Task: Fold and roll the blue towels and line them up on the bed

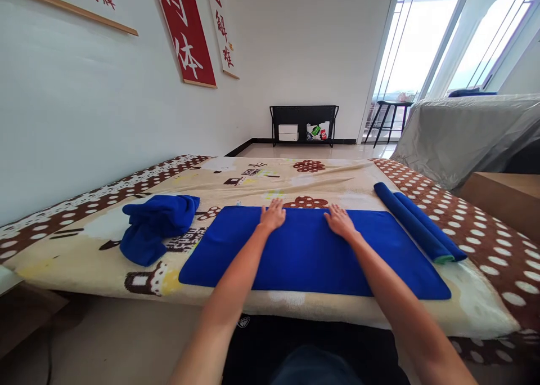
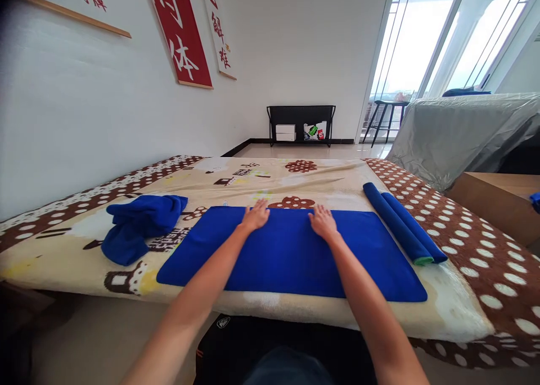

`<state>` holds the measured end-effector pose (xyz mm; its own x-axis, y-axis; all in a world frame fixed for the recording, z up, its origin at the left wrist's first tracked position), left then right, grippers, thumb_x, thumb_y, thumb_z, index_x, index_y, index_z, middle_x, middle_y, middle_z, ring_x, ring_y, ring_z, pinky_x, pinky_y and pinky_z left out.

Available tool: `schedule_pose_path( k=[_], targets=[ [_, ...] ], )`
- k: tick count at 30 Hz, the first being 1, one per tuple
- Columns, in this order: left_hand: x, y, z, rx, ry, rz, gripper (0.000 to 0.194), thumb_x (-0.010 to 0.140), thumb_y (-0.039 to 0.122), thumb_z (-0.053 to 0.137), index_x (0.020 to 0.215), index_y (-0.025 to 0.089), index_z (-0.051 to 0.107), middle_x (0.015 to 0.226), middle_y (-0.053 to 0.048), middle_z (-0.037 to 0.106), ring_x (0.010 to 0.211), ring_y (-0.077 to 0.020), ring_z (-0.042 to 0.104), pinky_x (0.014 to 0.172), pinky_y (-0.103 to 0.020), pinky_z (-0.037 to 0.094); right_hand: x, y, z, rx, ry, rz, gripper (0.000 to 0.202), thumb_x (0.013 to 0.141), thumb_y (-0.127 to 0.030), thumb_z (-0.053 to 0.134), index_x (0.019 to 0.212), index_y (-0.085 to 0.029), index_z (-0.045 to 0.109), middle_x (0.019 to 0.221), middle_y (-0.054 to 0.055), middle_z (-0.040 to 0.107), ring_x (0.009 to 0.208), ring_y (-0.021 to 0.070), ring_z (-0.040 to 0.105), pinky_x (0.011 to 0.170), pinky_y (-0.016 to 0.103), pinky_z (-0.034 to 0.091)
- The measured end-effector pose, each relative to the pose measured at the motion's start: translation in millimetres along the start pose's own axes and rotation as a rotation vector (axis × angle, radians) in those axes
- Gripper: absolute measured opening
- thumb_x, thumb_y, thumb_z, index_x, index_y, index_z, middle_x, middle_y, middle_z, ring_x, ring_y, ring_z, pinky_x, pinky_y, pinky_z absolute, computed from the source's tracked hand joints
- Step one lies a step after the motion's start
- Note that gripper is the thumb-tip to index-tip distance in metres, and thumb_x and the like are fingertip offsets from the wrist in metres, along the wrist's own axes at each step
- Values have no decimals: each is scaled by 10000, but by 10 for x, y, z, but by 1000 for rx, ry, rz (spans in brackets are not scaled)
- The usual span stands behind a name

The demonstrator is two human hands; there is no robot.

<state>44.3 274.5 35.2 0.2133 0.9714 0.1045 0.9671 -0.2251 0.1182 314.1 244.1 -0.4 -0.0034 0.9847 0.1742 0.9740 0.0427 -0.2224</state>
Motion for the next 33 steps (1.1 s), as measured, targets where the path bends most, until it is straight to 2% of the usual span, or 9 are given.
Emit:
schedule_pose_path(
  k=[2, 4, 7, 9, 11, 18, 22, 26, 33],
  targets=[
    [0, 463, 154, -23, -25, 103, 594, 979, 354, 249, 1560, 233, 249, 1634, 2, 206, 1507, -169, 176, 1212, -444, 186, 14, -458, 133, 22, -23, -126, 588, 1007, -466, 309, 1519, -178, 325, 1596, 95, 280, 1478, 206, 247, 1213, 438, 158],
    [-48, 737, 287, -37, -47, 163, 584, 976, 347, 266, 1550, 240, 281, 1625, 8, 236, 1500, -156, 200, 1211, -421, 196, -11, -714, 221, 35, -45, -192, 561, 1008, -458, 329, 1506, -202, 351, 1588, 74, 304, 1471, 194, 265, 1209, 441, 173],
    [-119, 767, 378, -47, -48, 181, 571, 992, 400, 234, 1539, 253, 309, 1626, 2, 233, 1502, -168, 194, 1215, -446, 169, -59, -665, 235, 32, -55, -185, 552, 1014, -455, 283, 1505, -218, 368, 1588, 49, 305, 1483, 162, 235, 1214, 386, 168],
    [-132, 588, 367, -48, -42, 156, 588, 995, 472, 218, 1539, 267, 305, 1632, -3, 212, 1507, -188, 179, 1212, -476, 159, -83, -406, 177, 21, -45, -132, 571, 1012, -483, 253, 1511, -229, 361, 1595, 36, 284, 1491, 156, 212, 1218, 377, 155],
    [-127, 308, 322, -42, -41, 116, 604, 989, 524, 222, 1537, 284, 304, 1632, -8, 212, 1507, -203, 185, 1205, -499, 161, -113, -46, 95, 6, -35, -66, 588, 1008, -507, 239, 1514, -232, 357, 1594, 35, 285, 1492, 160, 212, 1220, 388, 152],
    [-268, -978, 81, 1, -14, -82, 609, 990, 544, 215, 1533, 286, 314, 1629, -46, 228, 1505, -220, 191, 1191, -524, 158, -386, 1287, -218, -52, 0, 145, 590, 1005, -482, 226, 1500, -203, 383, 1582, 61, 317, 1488, 178, 228, 1212, 394, 174],
    [-427, -1568, -32, 24, 9, -206, 612, 994, 527, 201, 1534, 265, 318, 1628, -72, 220, 1505, -248, 190, 1179, -556, 155, -524, 1710, -303, -76, 21, 224, 598, 1001, -471, 227, 1492, -173, 394, 1575, 85, 328, 1482, 194, 244, 1208, 399, 181],
    [-490, -1789, -53, 28, 19, -250, 631, 984, 558, 193, 1541, 282, 303, 1631, -49, 214, 1507, -249, 180, 1184, -553, 152, -538, 1819, -286, -91, 38, 255, 603, 1000, -461, 228, 1482, -144, 405, 1569, 100, 336, 1480, 194, 251, 1207, 390, 183],
    [-483, -1780, -32, 14, 37, -249, 641, 978, 584, 188, 1537, 294, 311, 1629, -37, 222, 1503, -248, 195, 1187, -543, 160, -536, 1830, -261, -99, 76, 250, 596, 1000, -461, 238, 1468, -140, 421, 1556, 104, 359, 1474, 191, 264, 1201, 383, 200]
  ],
)
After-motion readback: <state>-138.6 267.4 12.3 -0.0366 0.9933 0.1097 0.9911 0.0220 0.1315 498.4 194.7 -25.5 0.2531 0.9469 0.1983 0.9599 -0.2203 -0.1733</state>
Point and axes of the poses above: each hand's wrist, its own x-axis towards the middle knuckle, its own z-axis out of the palm, y = z × x, the point moved 5 cm from there along x, towards the middle knuckle
